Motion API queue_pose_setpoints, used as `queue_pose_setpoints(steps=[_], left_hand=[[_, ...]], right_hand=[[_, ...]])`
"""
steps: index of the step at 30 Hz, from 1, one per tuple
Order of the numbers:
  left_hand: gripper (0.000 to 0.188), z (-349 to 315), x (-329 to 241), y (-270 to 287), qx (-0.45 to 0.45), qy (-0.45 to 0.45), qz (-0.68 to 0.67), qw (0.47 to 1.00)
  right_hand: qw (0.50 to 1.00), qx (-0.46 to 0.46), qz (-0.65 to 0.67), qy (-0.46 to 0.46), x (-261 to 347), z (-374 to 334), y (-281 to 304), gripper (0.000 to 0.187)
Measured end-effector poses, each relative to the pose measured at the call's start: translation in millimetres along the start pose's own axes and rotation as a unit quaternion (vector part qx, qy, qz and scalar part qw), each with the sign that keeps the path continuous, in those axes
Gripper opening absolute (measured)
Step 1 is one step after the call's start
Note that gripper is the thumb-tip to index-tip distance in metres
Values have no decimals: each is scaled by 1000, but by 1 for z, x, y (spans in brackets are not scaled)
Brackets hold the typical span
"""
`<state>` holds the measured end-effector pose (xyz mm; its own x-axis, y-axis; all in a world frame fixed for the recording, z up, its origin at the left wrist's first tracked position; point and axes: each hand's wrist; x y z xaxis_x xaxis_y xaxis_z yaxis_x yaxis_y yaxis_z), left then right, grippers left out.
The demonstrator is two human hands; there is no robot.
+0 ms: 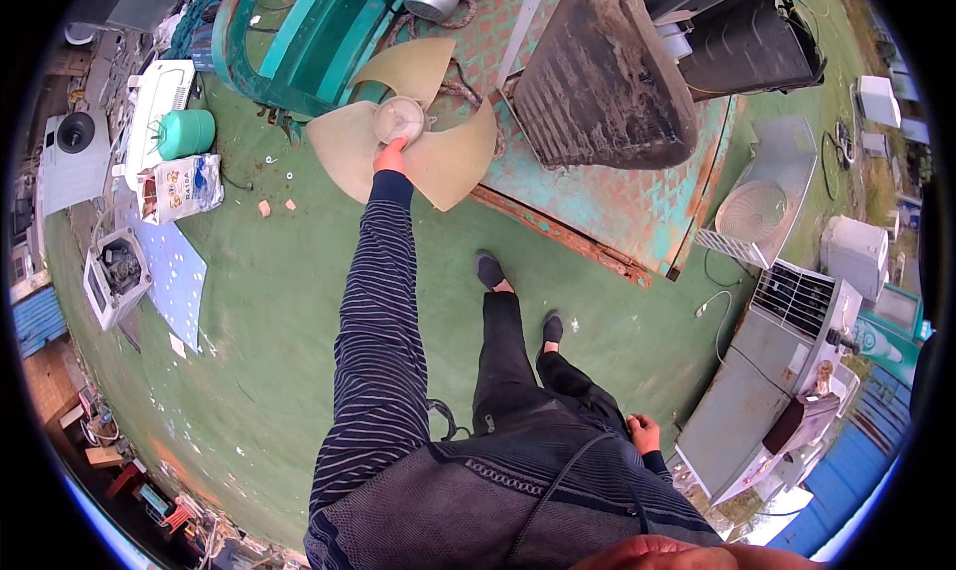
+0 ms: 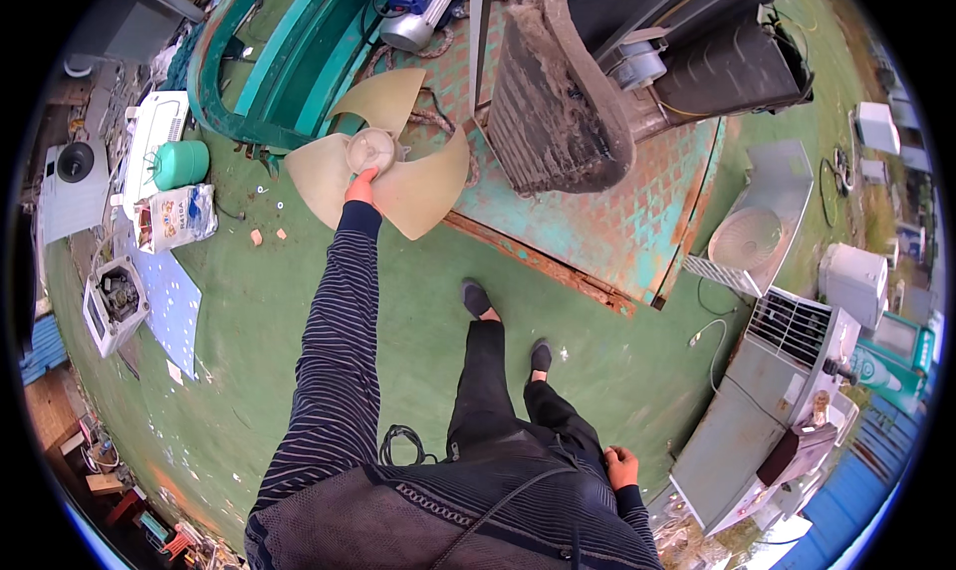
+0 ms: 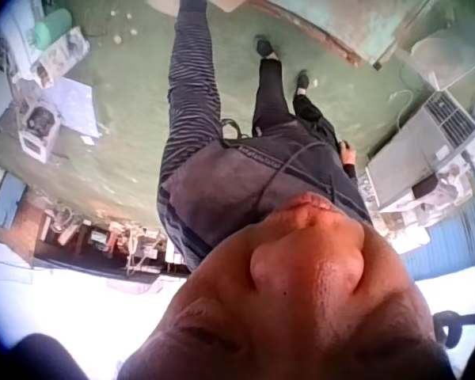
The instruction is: The person uses a power drill to remove a screw from a fan motor assembly. They then use pliers to remove a retaining clip from a fan blade and attach the blade to the motor shaft. Finally, they place a plastic fan cover over the assembly.
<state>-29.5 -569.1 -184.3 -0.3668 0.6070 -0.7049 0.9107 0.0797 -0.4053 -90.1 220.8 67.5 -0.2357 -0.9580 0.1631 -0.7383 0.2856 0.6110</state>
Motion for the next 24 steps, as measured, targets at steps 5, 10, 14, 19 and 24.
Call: queue_pose_setpoints(steps=[5, 10, 14, 19, 24], left_hand=[[48, -34, -15, 32, 20, 75, -15, 997], [49, -207, -24, 35, -34, 159, -35, 986], [51, -317, -23, 67, -118, 203, -41, 971], [47, -448, -19, 97, -139, 214, -72, 964], [45, -554, 5, 57, -113, 166, -18, 979]], right_hand=[[996, 23, 83, -23, 10, 13, -5, 31], [995, 16, 94, 1, -1, 2, -4, 35], [993, 27, 112, 24, -27, 15, -6, 32], [977, 66, 193, 59, -65, 55, -2, 31], [964, 104, 245, 22, -154, 92, -1, 35]])
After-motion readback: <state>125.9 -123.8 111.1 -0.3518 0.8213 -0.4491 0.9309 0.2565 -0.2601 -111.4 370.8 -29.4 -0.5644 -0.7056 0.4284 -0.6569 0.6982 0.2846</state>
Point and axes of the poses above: each hand's wrist, its own z-axis towards the middle knuckle, its own y-axis out of the back of the hand, x = y × z, and after that the axes turned 12 degrees about -z, right-handed
